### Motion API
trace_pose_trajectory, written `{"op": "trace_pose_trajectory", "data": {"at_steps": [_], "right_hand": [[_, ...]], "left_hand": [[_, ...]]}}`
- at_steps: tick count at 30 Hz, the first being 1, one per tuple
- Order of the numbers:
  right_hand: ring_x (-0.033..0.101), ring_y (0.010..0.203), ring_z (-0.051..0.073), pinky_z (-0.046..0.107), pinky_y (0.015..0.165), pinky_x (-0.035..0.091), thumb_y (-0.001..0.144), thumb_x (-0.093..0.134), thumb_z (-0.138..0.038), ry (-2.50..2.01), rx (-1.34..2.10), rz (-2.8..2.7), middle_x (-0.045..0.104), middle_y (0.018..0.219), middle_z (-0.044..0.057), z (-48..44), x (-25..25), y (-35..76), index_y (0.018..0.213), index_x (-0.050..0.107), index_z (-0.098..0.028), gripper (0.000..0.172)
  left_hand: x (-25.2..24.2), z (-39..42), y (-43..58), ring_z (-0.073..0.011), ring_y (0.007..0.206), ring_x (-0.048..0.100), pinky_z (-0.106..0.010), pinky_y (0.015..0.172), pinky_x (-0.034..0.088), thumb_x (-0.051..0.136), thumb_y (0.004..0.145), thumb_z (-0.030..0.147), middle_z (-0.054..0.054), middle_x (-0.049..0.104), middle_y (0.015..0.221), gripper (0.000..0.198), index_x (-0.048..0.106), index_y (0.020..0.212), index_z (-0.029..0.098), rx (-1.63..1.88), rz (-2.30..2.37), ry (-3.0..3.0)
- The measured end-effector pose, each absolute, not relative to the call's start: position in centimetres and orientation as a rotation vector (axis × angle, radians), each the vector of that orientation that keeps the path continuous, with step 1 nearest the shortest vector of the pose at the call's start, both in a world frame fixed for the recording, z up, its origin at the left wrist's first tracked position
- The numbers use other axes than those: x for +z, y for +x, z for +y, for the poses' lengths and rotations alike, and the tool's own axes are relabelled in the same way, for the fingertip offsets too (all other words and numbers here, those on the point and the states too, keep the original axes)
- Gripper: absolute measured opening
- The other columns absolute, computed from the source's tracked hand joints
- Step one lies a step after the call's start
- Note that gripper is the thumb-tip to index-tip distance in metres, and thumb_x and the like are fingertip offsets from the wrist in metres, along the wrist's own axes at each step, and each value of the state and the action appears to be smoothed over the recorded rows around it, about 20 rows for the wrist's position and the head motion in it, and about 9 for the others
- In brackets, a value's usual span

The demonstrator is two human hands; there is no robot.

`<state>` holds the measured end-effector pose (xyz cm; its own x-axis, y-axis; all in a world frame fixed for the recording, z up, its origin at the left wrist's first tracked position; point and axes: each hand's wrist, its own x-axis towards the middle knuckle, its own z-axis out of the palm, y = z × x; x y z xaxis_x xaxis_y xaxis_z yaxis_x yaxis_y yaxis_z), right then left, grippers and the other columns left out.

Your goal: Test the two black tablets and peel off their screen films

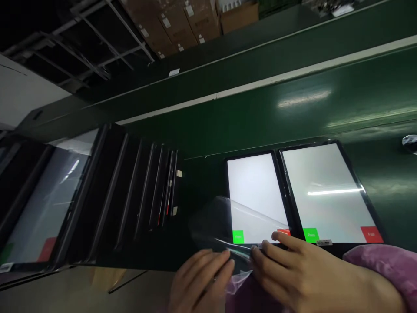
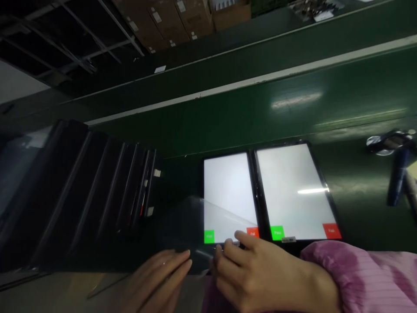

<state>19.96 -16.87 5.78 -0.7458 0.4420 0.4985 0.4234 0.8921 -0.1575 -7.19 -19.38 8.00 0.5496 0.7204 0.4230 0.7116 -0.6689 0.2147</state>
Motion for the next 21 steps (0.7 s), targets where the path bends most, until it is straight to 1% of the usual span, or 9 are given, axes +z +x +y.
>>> {"op": "trace_pose_trajectory", "data": {"at_steps": [2,5,8,11,14,16,19,20,21], "right_hand": [[0.063,0.104,0.022,0.037,0.089,0.052,0.107,0.042,-0.008,-0.619,0.015,-2.563,0.073,0.118,0.005,-16.6,5.6,20.0,0.102,0.078,-0.017,0.038],[0.057,0.114,0.024,0.039,0.096,0.05,0.103,0.047,-0.01,-0.706,-0.074,-2.66,0.067,0.133,0.007,-16.5,6.1,21.0,0.114,0.077,-0.016,0.033],[0.058,0.107,0.024,0.04,0.094,0.05,0.104,0.043,-0.008,-0.783,-0.143,-2.677,0.069,0.121,0.006,-16.4,6.7,21.9,0.113,0.077,-0.017,0.036],[0.058,0.102,0.023,0.039,0.093,0.048,0.105,0.035,-0.003,-0.787,-0.173,-2.626,0.069,0.106,0.004,-15.9,6.9,22.1,0.107,0.076,-0.016,0.043],[0.057,0.086,0.021,0.036,0.084,0.048,0.105,0.038,-0.002,-0.788,-0.14,-2.562,0.063,0.084,0.003,-14.3,6.6,21.9,0.083,0.073,-0.016,0.044],[0.053,0.074,0.019,0.034,0.071,0.046,0.102,0.043,0.0,-0.773,-0.104,-2.526,0.055,0.072,0.001,-12.1,6.2,21.9,0.071,0.066,-0.017,0.042],[0.053,0.068,0.018,0.03,0.059,0.042,0.097,0.051,0.001,-0.792,0.034,-2.473,0.054,0.072,0.001,-7.4,5.6,22.5,0.075,0.065,-0.017,0.032],[0.054,0.069,0.017,0.029,0.059,0.043,0.097,0.054,-0.002,-0.835,0.127,-2.437,0.057,0.075,0.001,-5.7,5.5,22.9,0.079,0.067,-0.017,0.027],[0.056,0.071,0.017,0.027,0.06,0.044,0.096,0.057,-0.005,-0.893,0.254,-2.38,0.059,0.079,0.002,-3.9,5.4,23.3,0.083,0.067,-0.018,0.021]], "left_hand": [[8.2,-16.9,-7.0,-0.0175,0.087,0.079,-0.029,0.088,0.068,0.056,0.097,0.004,-0.004,0.081,0.092,0.021,0.072,0.101,0.018,0.81,1.172,2.77],[7.9,-13.4,-7.3,-0.0169,0.086,0.078,-0.026,0.082,0.068,0.059,0.094,0.003,-0.004,0.078,0.092,0.019,0.07,0.092,0.018,1.026,1.209,2.586],[7.1,-9.6,-7.3,-0.0147,0.086,0.077,-0.021,0.075,0.065,0.061,0.09,0.002,-0.002,0.077,0.099,0.022,0.071,0.085,0.02,1.174,1.176,2.341],[6.1,-5.7,-5.9,-0.0179,0.091,0.078,-0.025,0.078,0.066,0.062,0.091,0.008,-0.003,0.078,0.103,0.022,0.076,0.082,0.022,1.151,1.071,2.112],[4.9,-2.3,-3.5,-0.0271,0.111,0.075,-0.04,0.093,0.065,0.066,0.092,0.022,-0.007,0.078,0.119,0.019,0.082,0.103,0.025,1.029,1.076,1.999],[3.9,-0.7,-2.2,-0.0298,0.116,0.073,-0.052,0.113,0.053,0.072,0.088,0.029,-0.007,0.078,0.124,0.028,0.08,0.115,0.027,0.983,1.129,1.928],[2.6,0.9,-1.9,-0.0281,0.103,0.077,-0.059,0.129,0.028,0.076,0.086,0.037,-0.005,0.081,0.11,0.032,0.08,0.115,0.026,0.984,1.145,1.798],[2.2,1.1,-2.2,-0.0279,0.1,0.078,-0.059,0.129,0.028,0.074,0.088,0.041,-0.005,0.082,0.107,0.031,0.08,0.114,0.026,0.992,1.146,1.748],[1.9,1.2,-2.6,-0.0285,0.1,0.078,-0.059,0.127,0.031,0.071,0.09,0.046,-0.007,0.082,0.106,0.033,0.08,0.113,0.025,1.006,1.149,1.687]]}}
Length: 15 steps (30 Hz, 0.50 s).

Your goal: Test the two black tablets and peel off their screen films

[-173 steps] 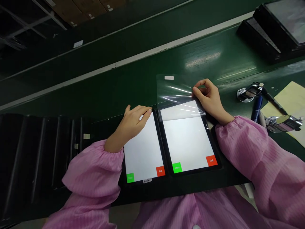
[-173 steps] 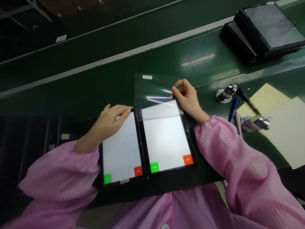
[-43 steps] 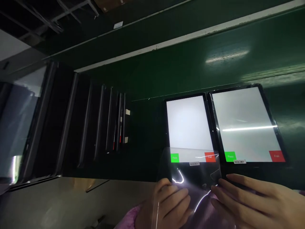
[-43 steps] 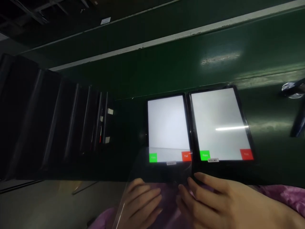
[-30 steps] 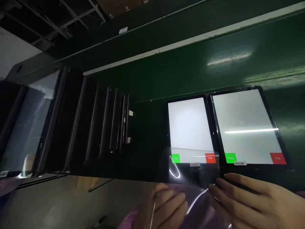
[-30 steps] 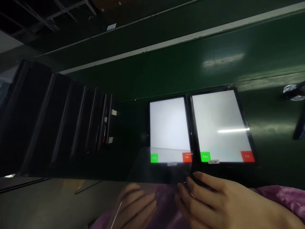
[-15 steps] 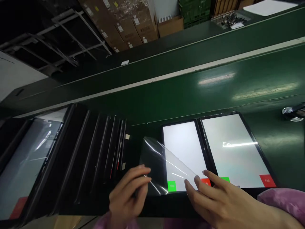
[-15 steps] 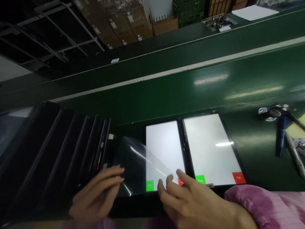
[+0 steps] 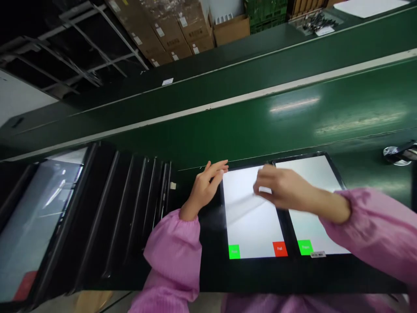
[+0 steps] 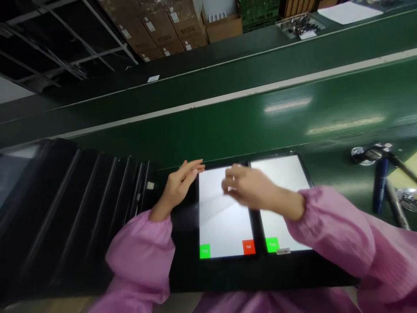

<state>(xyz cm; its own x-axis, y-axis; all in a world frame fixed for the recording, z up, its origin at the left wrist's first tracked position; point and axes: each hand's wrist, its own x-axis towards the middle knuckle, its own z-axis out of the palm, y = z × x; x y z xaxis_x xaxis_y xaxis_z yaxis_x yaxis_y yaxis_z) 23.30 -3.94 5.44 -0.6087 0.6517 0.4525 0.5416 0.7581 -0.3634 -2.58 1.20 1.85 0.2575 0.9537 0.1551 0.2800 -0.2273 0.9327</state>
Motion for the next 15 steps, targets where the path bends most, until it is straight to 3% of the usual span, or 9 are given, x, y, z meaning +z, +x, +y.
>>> {"op": "trace_pose_trajectory", "data": {"at_steps": [3,7,15], "right_hand": [[0.058,0.068,0.016,0.028,0.061,0.048,0.094,0.067,-0.025,-1.112,0.593,-2.063,0.062,0.084,0.003,0.0,5.6,24.7,0.082,0.065,-0.019,0.013],[0.061,0.066,0.019,0.034,0.062,0.053,0.087,0.073,-0.058,-1.257,0.906,-1.666,0.063,0.077,0.002,0.8,6.3,25.8,0.079,0.057,-0.022,0.04],[0.072,0.077,0.024,0.042,0.067,0.065,0.091,0.072,-0.066,-1.2,1.18,-1.568,0.069,0.084,0.003,-2.9,5.4,25.9,0.091,0.054,-0.026,0.045]], "left_hand": [[0.8,0.4,-4.1,-0.0323,0.108,0.077,-0.055,0.113,0.051,0.064,0.093,0.061,-0.012,0.08,0.111,0.045,0.079,0.106,0.021,1.095,1.164,1.481],[-0.5,-2.7,-5.6,-0.0293,0.108,0.076,-0.046,0.102,0.059,0.069,0.088,0.067,-0.011,0.08,0.108,0.049,0.077,0.102,0.02,1.24,1.202,1.272],[-0.6,-9.5,-5.7,-0.0267,0.096,0.077,-0.043,0.093,0.062,0.073,0.088,0.058,-0.011,0.08,0.105,0.042,0.078,0.102,0.019,1.222,1.311,1.158]]}}
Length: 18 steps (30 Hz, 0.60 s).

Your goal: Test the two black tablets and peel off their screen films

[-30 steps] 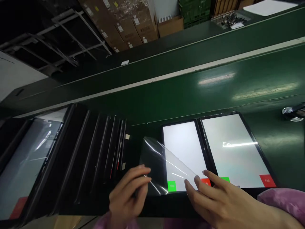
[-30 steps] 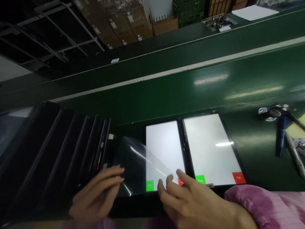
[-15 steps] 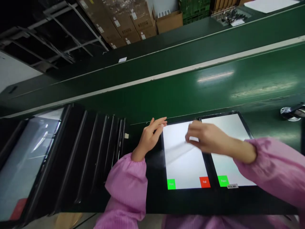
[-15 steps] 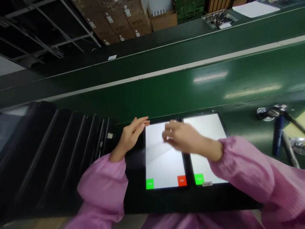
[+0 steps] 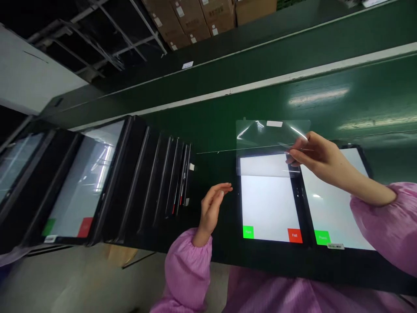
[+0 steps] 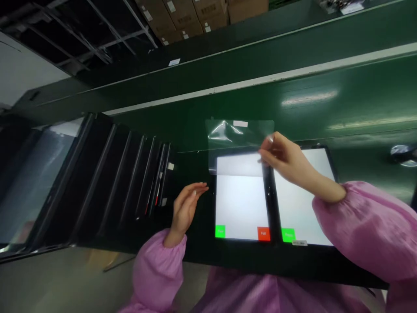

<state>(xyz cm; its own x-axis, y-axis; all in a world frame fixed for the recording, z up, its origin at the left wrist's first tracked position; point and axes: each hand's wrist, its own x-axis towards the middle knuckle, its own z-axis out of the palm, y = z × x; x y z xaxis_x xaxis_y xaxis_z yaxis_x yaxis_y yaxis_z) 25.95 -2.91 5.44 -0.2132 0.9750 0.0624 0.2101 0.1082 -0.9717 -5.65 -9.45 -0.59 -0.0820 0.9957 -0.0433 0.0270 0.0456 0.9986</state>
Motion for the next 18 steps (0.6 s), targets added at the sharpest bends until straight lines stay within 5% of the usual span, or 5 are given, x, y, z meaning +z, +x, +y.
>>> {"op": "trace_pose_trajectory", "data": {"at_steps": [6,11,18], "right_hand": [[0.073,0.077,0.024,0.04,0.067,0.065,0.094,0.064,-0.076,-1.251,1.107,-1.654,0.071,0.089,0.005,-5.9,4.8,25.2,0.093,0.055,-0.025,0.052],[0.075,0.075,0.025,0.034,0.058,0.063,0.109,0.044,-0.064,-1.271,1.041,-1.9,0.075,0.09,0.009,-10.2,5.1,24.7,0.103,0.058,-0.023,0.044],[0.077,0.098,0.021,0.033,0.089,0.066,0.117,0.034,-0.032,-0.86,0.606,-2.466,0.077,0.116,0.005,-18.0,5.0,28.4,0.136,0.062,-0.025,0.035]], "left_hand": [[-0.6,-12.9,-4.7,-0.026,0.101,0.076,-0.039,0.093,0.06,0.066,0.095,0.054,-0.011,0.079,0.112,0.04,0.076,0.112,0.019,1.123,1.374,1.132],[-0.4,-15.4,-4.3,-0.0282,0.12,0.071,-0.041,0.104,0.058,0.061,0.099,0.06,-0.014,0.074,0.13,0.049,0.069,0.127,0.021,1.074,1.343,1.145],[1.9,-20.2,-5.7,-0.0273,0.14,0.059,-0.042,0.109,0.055,0.041,0.107,0.062,-0.019,0.056,0.155,0.07,0.03,0.164,0.024,0.803,1.284,2.036]]}}
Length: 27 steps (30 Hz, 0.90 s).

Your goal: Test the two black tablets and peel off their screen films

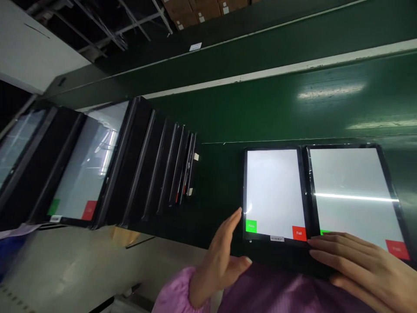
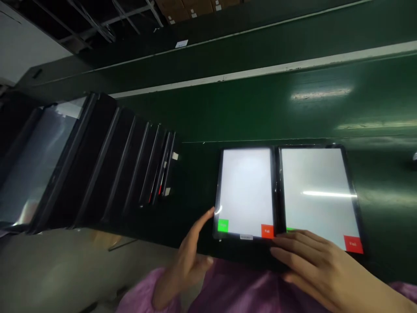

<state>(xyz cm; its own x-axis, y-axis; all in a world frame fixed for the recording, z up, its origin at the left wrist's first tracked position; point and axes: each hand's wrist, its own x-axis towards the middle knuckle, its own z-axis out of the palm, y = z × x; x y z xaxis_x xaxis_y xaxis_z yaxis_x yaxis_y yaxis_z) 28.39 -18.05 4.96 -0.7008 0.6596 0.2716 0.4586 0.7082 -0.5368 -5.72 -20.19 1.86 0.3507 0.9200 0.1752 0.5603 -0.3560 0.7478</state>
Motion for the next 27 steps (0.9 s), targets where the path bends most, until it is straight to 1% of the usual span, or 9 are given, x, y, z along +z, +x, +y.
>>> {"op": "trace_pose_trajectory", "data": {"at_steps": [2,4,7,10,12,15,20,24,27], "right_hand": [[0.074,0.109,0.026,0.039,0.096,0.062,0.114,0.036,-0.029,-0.874,0.412,-2.494,0.075,0.124,0.008,-19.5,4.2,30.0,0.141,0.062,-0.023,0.038],[0.069,0.117,0.032,0.046,0.096,0.059,0.111,0.04,-0.029,-0.992,0.245,-2.48,0.07,0.133,0.01,-20.4,3.3,31.3,0.142,0.064,-0.025,0.039],[0.064,0.121,0.036,0.051,0.099,0.049,0.111,0.042,-0.032,-1.111,0.073,-2.485,0.065,0.142,0.012,-20.8,2.7,32.0,0.139,0.065,-0.026,0.037],[0.064,0.114,0.031,0.047,0.098,0.047,0.113,0.039,-0.031,-1.124,-0.018,-2.476,0.069,0.132,0.012,-20.4,3.6,31.7,0.14,0.061,-0.023,0.036],[0.064,0.11,0.029,0.044,0.093,0.049,0.114,0.04,-0.027,-1.198,-0.068,-2.443,0.07,0.125,0.013,-19.9,4.6,31.3,0.133,0.063,-0.021,0.03],[0.064,0.108,0.028,0.043,0.09,0.049,0.115,0.038,-0.024,-1.289,-0.156,-2.415,0.069,0.12,0.015,-19.2,5.6,30.8,0.12,0.063,-0.02,0.026],[0.064,0.11,0.027,0.042,0.091,0.049,0.116,0.035,-0.025,-1.288,-0.206,-2.404,0.07,0.118,0.016,-18.5,4.8,30.4,0.119,0.062,-0.018,0.028],[0.066,0.111,0.029,0.048,0.096,0.046,0.116,0.035,-0.03,-1.314,-0.277,-2.435,0.071,0.126,0.015,-18.6,4.0,30.7,0.129,0.062,-0.022,0.031],[0.067,0.11,0.032,0.052,0.098,0.045,0.115,0.036,-0.032,-1.288,-0.269,-2.43,0.07,0.129,0.014,-18.3,4.3,32.1,0.157,0.046,-0.027,0.044]], "left_hand": [[2.0,-20.9,-6.1,-0.0283,0.144,0.054,-0.045,0.11,0.053,0.041,0.109,0.056,-0.02,0.05,0.159,0.066,0.03,0.165,0.023,0.717,1.329,2.325],[1.8,-21.0,-6.3,-0.0296,0.144,0.052,-0.048,0.112,0.05,0.039,0.11,0.051,-0.019,0.046,0.161,0.058,0.038,0.162,0.025,0.677,1.37,2.53],[1.5,-20.6,-6.4,-0.0301,0.14,0.055,-0.05,0.113,0.048,0.038,0.111,0.049,-0.017,0.048,0.159,0.052,0.045,0.158,0.028,0.629,1.414,2.658],[1.6,-20.2,-6.2,-0.0283,0.137,0.057,-0.046,0.112,0.049,0.035,0.111,0.048,-0.017,0.051,0.157,0.057,0.033,0.164,0.027,0.652,1.449,2.592],[1.7,-19.8,-6.0,-0.027,0.135,0.059,-0.044,0.111,0.049,0.035,0.112,0.047,-0.015,0.052,0.156,0.059,0.026,0.167,0.028,0.663,1.464,2.537],[1.5,-18.8,-5.6,-0.0271,0.131,0.061,-0.045,0.112,0.047,0.033,0.112,0.045,-0.011,0.053,0.156,0.056,0.027,0.166,0.033,0.649,1.487,2.529],[1.0,-17.4,-5.1,-0.0289,0.132,0.059,-0.048,0.115,0.043,0.033,0.112,0.043,-0.011,0.048,0.159,0.057,0.023,0.167,0.035,0.636,1.489,2.584],[0.9,-17.5,-5.1,-0.0291,0.134,0.058,-0.049,0.121,0.034,0.036,0.111,0.043,-0.013,0.045,0.162,0.055,0.03,0.166,0.034,0.607,1.43,2.659],[1.7,-17.5,-5.1,-0.0302,0.137,0.057,-0.05,0.125,0.029,0.037,0.11,0.048,-0.014,0.047,0.161,0.055,0.038,0.162,0.032,0.599,1.417,2.685]]}}
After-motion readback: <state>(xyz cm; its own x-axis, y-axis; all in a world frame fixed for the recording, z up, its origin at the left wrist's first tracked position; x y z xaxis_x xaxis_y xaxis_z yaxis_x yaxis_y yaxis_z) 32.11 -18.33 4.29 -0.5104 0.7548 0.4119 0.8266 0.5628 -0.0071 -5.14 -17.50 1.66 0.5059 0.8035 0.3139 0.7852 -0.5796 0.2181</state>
